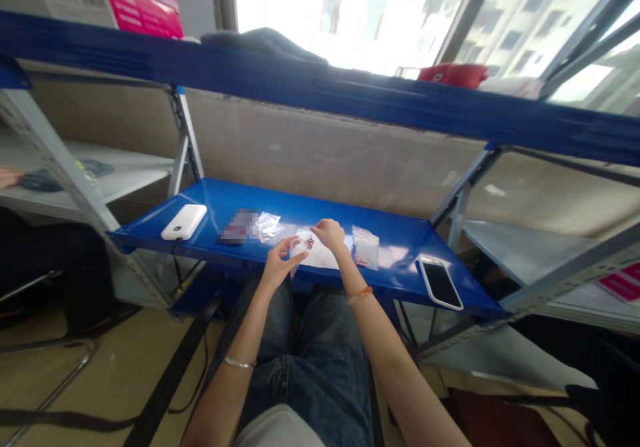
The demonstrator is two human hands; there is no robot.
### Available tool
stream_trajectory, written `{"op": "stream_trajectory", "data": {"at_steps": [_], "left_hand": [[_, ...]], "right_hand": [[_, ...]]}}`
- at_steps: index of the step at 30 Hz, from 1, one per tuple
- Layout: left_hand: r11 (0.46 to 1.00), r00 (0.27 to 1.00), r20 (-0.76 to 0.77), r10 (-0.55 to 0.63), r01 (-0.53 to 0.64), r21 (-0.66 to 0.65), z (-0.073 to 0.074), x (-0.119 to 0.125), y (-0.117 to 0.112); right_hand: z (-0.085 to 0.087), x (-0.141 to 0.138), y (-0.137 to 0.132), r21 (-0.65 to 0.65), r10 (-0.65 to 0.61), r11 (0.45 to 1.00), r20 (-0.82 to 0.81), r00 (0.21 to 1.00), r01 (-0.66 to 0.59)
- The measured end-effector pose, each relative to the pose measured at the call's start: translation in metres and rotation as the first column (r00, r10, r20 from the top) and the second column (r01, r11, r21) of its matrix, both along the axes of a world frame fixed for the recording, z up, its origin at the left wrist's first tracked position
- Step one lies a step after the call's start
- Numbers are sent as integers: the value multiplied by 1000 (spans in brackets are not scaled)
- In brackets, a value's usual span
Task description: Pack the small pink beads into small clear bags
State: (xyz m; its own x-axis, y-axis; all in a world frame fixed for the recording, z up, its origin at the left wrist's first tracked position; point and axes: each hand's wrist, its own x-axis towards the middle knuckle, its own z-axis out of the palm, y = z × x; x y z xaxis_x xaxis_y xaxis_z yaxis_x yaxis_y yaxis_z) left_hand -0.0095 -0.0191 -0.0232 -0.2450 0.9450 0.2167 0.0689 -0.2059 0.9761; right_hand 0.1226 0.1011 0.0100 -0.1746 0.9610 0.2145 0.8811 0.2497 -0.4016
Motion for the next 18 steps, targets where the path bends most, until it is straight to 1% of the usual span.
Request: {"op": "stream_trajectory", "data": {"at_steps": [1,3,7,10,12,15,17,18], "left_hand": [[1000,1000,3,1,-1,2,0,0,0],[1000,1000,2,2,-2,6,0,0,0],[1000,1000,-14,4,-4,10,-2,0,1],[1000,1000,-22,12,-12,14,-4,-2,2],[1000,1000,-25,16,-16,15,-4,-2,2],[999,999,-17,35,-35,15,-1,-2,0],[998,998,-8,59,-59,19,1,-1,-2],[997,998,-5,70,-70,22,2,0,-2]], "right_hand": [[-4,-3,6,-50,2,999,86,996,2],[-12,-9,15,-125,49,992,167,985,-28],[-25,-18,21,-147,101,986,201,974,-72],[-26,-20,21,-143,115,986,209,971,-86],[-21,-19,20,-119,113,989,194,974,-91],[-5,-12,16,-66,115,992,151,982,-107],[9,-6,7,-32,157,987,91,983,-155],[15,-4,1,-17,203,979,43,978,-203]]}}
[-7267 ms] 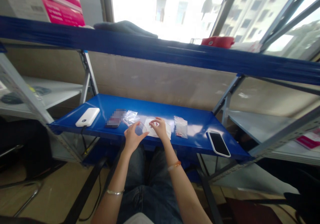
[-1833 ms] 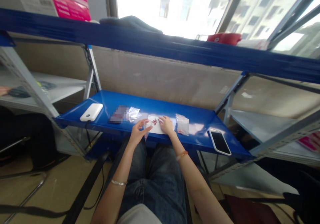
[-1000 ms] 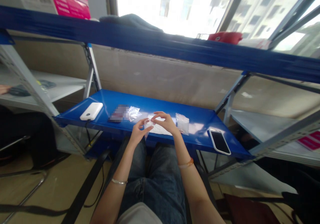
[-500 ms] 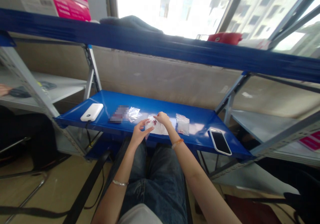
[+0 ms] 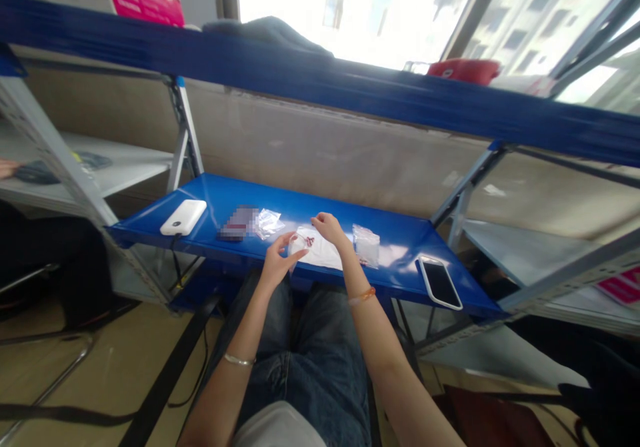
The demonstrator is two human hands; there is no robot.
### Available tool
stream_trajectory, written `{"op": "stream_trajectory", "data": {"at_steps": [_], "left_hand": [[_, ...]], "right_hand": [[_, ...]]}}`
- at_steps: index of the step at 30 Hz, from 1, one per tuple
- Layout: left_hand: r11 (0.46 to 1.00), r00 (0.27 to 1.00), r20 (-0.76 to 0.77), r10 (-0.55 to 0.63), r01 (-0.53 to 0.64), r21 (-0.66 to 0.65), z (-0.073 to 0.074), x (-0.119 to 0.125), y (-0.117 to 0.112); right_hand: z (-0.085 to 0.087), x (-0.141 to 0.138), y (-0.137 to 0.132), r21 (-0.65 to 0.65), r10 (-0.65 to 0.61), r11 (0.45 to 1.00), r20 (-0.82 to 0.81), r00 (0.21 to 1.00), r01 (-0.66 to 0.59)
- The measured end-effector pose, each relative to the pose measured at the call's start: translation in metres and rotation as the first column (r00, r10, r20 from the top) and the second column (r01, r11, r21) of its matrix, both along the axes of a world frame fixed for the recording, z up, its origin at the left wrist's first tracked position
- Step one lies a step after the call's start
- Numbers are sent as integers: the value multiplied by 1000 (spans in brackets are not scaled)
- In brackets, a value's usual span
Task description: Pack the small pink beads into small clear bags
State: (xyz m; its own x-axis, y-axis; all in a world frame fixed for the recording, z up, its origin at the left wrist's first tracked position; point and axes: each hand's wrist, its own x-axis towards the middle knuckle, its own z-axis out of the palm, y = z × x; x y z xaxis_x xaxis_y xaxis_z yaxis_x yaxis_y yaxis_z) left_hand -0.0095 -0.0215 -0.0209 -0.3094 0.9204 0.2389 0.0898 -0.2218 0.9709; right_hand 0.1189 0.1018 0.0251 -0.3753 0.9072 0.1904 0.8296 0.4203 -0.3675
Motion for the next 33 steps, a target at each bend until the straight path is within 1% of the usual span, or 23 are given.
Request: {"op": "stream_trajectory", "data": {"at_steps": [1,3,5,7,10,12,15,19,22,25,29,31,33], "left_hand": [[1000,1000,0,7,-7,4,1,1,-1],[1000,1000,-8,10,-10,7,2,3,-1],[1000,1000,-20,8,-8,4,1,4,-1],[1000,1000,-20,16,-16,0,1,5,0],[1000,1000,1,30,-30,0,1,5,0],[999,999,9,40,-40,1,1,4,0],[998,998,2,66,-66,2,1,4,0],[998,998,-13,66,-65,23,2,4,-1],[998,998,-19,56,-55,29,3,3,-1],[999,998,44,34,-35,21,2,-2,1],[1000,980,201,5,-6,2,1,-10,3],[1000,979,203,-8,5,11,2,-12,2],[999,983,176,-44,40,30,5,-11,0]], "right_hand": [[6,2,-8,1,67,998,-69,995,-67],[16,2,-25,-14,203,978,-186,961,-209],[21,0,-41,-39,289,951,-226,930,-305],[24,-3,-53,-43,327,938,-220,919,-344],[23,-6,-61,-13,319,945,-204,926,-328],[22,-4,-64,-9,296,952,-228,928,-305],[19,2,-71,-53,297,944,-302,906,-327],[14,8,-79,-125,318,912,-381,868,-390],[9,11,-79,-133,298,907,-463,834,-398],[4,16,-77,-122,244,914,-594,767,-386],[2,27,-81,-124,186,901,-754,630,-415],[1,31,-84,-113,181,897,-787,590,-427],[0,34,-86,-105,184,892,-804,566,-439]]}}
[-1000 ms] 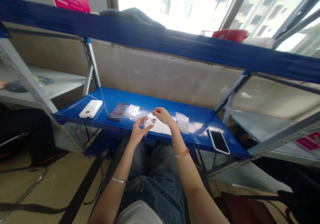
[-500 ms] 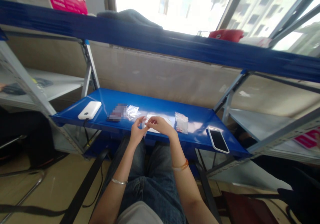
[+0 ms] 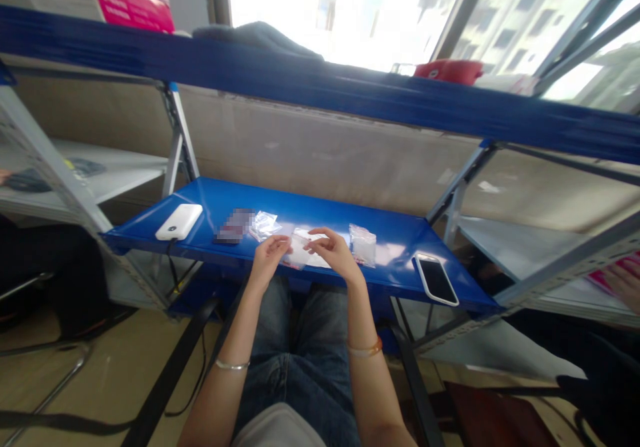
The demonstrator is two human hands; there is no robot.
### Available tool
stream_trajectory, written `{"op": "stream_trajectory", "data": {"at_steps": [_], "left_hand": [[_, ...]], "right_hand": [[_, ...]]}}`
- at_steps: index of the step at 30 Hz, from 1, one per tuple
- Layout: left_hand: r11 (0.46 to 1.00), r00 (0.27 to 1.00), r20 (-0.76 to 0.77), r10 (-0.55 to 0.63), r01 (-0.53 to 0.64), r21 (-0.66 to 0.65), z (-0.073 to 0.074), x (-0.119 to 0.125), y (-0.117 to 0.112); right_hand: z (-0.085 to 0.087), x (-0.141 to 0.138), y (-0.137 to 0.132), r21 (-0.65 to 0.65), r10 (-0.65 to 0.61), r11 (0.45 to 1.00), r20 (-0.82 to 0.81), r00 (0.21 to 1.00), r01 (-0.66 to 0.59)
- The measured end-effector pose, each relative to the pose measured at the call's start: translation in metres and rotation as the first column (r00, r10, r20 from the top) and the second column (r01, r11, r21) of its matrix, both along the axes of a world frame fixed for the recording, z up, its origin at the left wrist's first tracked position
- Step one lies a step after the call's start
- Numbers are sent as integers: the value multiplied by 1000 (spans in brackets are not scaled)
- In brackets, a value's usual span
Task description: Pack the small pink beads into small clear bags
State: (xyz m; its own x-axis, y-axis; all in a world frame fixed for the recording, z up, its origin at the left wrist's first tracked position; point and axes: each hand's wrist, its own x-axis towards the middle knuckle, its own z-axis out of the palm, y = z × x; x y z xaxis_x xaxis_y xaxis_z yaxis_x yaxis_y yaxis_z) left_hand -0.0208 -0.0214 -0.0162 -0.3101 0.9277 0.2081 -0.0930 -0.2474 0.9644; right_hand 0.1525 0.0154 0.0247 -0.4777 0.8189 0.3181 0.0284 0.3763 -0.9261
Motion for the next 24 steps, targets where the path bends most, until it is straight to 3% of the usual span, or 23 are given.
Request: {"op": "stream_trajectory", "data": {"at_steps": [9,15,24], "left_hand": [[997,997,-61,-55,58,53,10,6,-8],[991,988,-91,-123,127,35,14,8,-12],[998,995,-85,-49,53,46,17,14,-14]], "right_hand": [[-13,2,-3,-95,-142,987,-131,981,130],[-18,2,-6,-52,-238,971,-102,966,234],[-23,4,-10,-43,-254,967,-140,957,250]]}}
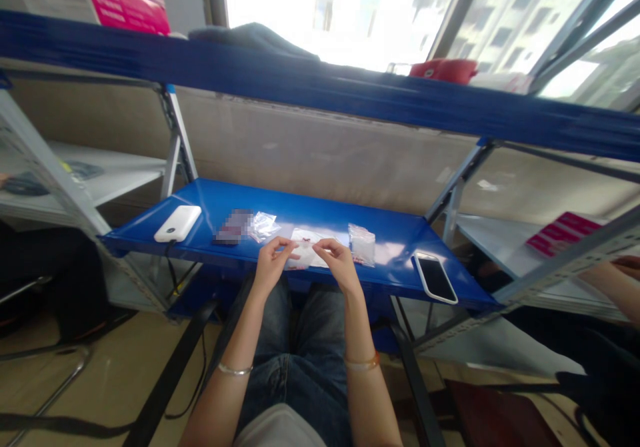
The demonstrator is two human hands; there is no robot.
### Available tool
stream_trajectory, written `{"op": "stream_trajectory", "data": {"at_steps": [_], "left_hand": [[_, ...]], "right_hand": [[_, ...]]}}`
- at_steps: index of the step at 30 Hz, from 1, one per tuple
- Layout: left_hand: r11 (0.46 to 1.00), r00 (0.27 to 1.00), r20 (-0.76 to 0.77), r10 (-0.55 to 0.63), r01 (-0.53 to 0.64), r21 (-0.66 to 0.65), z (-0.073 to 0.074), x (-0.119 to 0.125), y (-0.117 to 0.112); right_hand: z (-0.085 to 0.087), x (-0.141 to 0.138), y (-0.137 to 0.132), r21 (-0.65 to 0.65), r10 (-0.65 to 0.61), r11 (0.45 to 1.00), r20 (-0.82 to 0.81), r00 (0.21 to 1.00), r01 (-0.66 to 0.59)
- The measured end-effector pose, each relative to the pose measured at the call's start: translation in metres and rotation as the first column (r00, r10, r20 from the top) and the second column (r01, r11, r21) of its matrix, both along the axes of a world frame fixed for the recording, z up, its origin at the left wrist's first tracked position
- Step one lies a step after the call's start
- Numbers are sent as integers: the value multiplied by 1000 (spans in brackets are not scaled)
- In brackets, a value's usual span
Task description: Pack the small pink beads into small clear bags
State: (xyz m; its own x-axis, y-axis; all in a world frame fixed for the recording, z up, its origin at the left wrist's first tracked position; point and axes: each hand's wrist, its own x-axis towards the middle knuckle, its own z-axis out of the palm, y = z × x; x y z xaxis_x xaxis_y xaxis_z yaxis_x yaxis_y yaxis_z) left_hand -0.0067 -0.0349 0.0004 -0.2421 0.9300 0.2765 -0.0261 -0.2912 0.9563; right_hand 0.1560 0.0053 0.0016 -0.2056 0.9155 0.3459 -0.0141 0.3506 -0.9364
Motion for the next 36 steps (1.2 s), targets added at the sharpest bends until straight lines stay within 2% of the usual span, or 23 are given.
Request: {"op": "stream_trajectory", "data": {"at_steps": [7,13,17,26,33,36], "left_hand": [[1000,1000,-14,10,-10,28,1,3,-1],[997,997,13,-79,80,-11,2,7,-2],[993,994,-16,-108,108,-45,1,11,-2],[999,997,-73,-16,18,26,-6,20,2],[1000,1000,7,0,0,5,-10,40,8],[1000,999,43,-26,27,-9,-10,52,10]], "right_hand": [[-1,0,1,16,-42,999,13,999,41],[-3,0,-1,1,-2,1000,31,1000,2],[-4,1,-2,42,11,999,88,996,-15],[-3,-1,-9,41,1,999,125,992,-7],[-1,11,-11,112,-94,990,116,989,81],[-2,22,-10,73,-118,991,89,989,112]]}}
